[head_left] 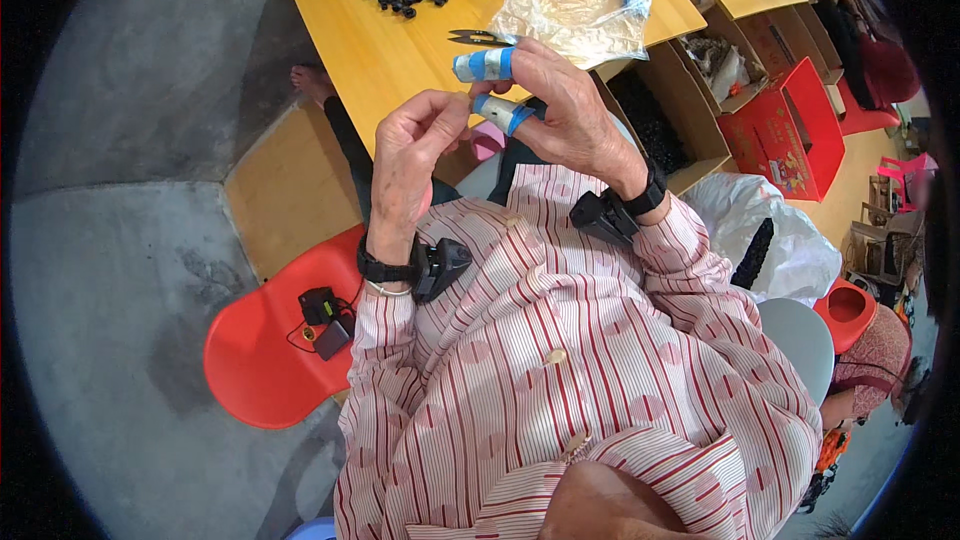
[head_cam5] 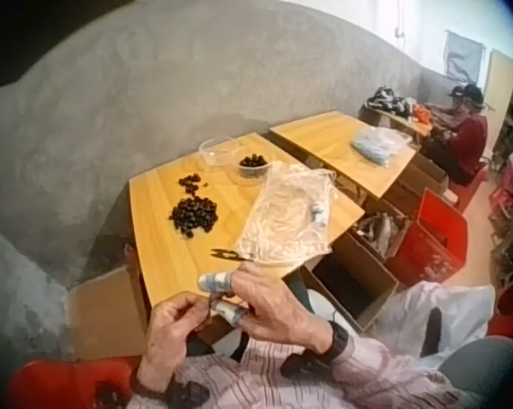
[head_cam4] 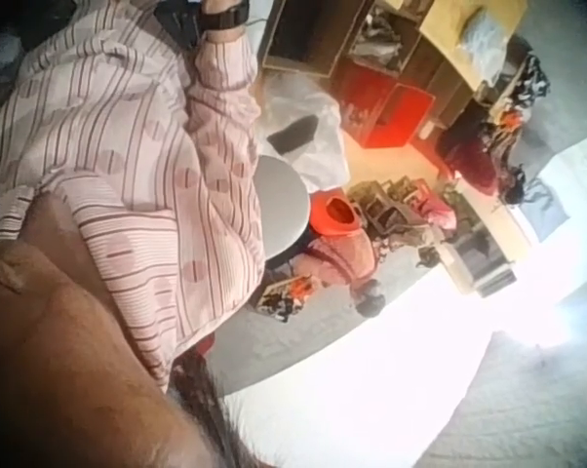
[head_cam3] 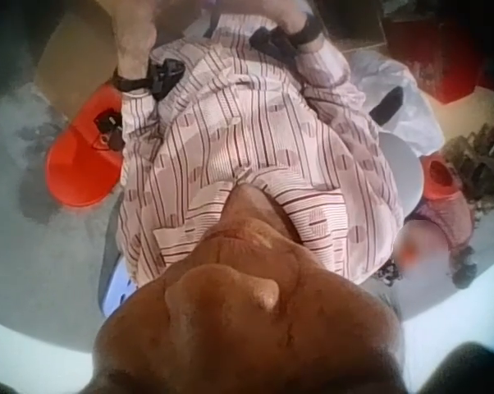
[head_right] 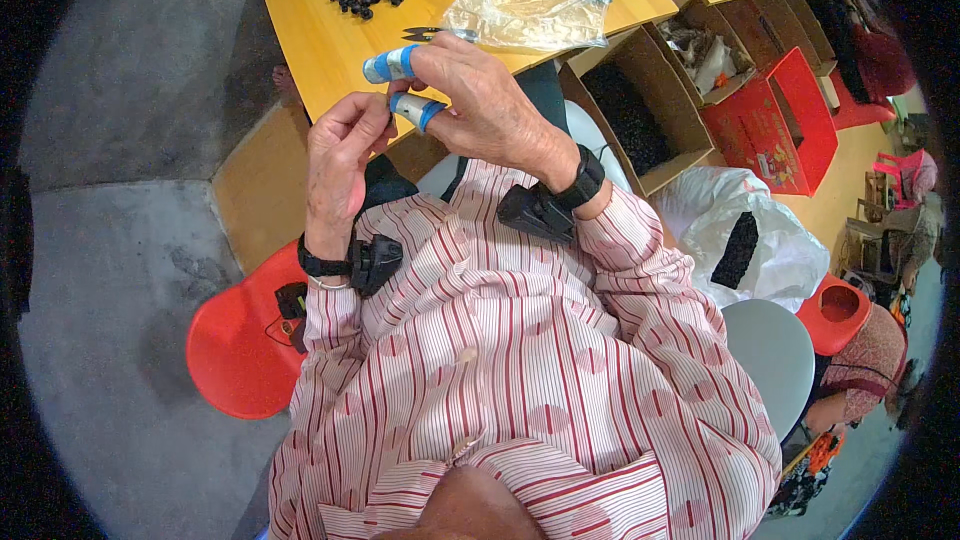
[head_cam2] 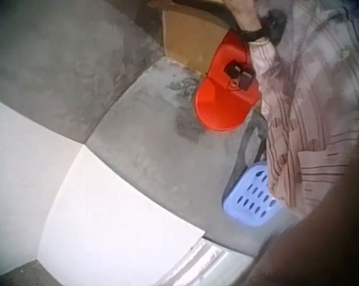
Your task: The person trims excess material from small black plastic components using shears and sorts the pieces on the table by hand.
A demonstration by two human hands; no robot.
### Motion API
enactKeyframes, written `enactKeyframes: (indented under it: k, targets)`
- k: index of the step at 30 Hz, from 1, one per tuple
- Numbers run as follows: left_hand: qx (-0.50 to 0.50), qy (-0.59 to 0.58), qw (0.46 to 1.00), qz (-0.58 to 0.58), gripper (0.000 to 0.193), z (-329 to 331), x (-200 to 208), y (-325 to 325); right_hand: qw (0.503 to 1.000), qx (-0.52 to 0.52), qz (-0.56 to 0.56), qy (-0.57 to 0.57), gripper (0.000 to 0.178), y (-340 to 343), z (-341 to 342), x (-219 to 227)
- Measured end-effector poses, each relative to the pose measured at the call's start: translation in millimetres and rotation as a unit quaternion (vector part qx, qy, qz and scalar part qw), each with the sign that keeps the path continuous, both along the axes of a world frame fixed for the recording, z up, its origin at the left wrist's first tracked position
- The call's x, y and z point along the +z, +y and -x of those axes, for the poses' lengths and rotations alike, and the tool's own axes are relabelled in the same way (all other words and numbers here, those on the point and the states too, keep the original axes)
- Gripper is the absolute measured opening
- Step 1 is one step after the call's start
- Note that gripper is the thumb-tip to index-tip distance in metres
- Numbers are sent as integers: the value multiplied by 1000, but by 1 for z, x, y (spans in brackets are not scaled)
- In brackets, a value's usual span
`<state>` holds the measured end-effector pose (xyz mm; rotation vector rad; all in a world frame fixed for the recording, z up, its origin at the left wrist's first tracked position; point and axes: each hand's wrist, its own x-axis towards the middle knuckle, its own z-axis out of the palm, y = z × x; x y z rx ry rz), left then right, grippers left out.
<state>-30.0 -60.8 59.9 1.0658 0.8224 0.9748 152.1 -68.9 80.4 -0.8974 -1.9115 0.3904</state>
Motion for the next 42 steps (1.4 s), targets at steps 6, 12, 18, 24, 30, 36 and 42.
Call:
enactKeyframes:
  k: [6,12,18,24,30,36,42]
  targets:
    - [-4,39,999,-38,15,0,-3,-2,999,-1,19,-26,33,-2,-2,-1]
    - [-25,73,993,-88,20,-1,6,-10,995,-7,91,47,31,-5,-12,-5]
    - [59,195,955,-216,25,0,4,-12,997,-10,74,22,34,-6,-13,-7]
    - [41,247,947,-201,27,2,15,-17,998,-13,68,13,33,-8,-12,-6]
    - [47,146,966,-207,25,6,11,-15,998,-20,57,22,35,-11,-12,-5]
    - [-9,-61,997,-55,31,8,8,-19,1000,-19,5,-18,31,-12,-9,3]
    - [-25,-77,995,-58,32,16,-1,-17,994,10,-85,-72,27,-10,1,20]
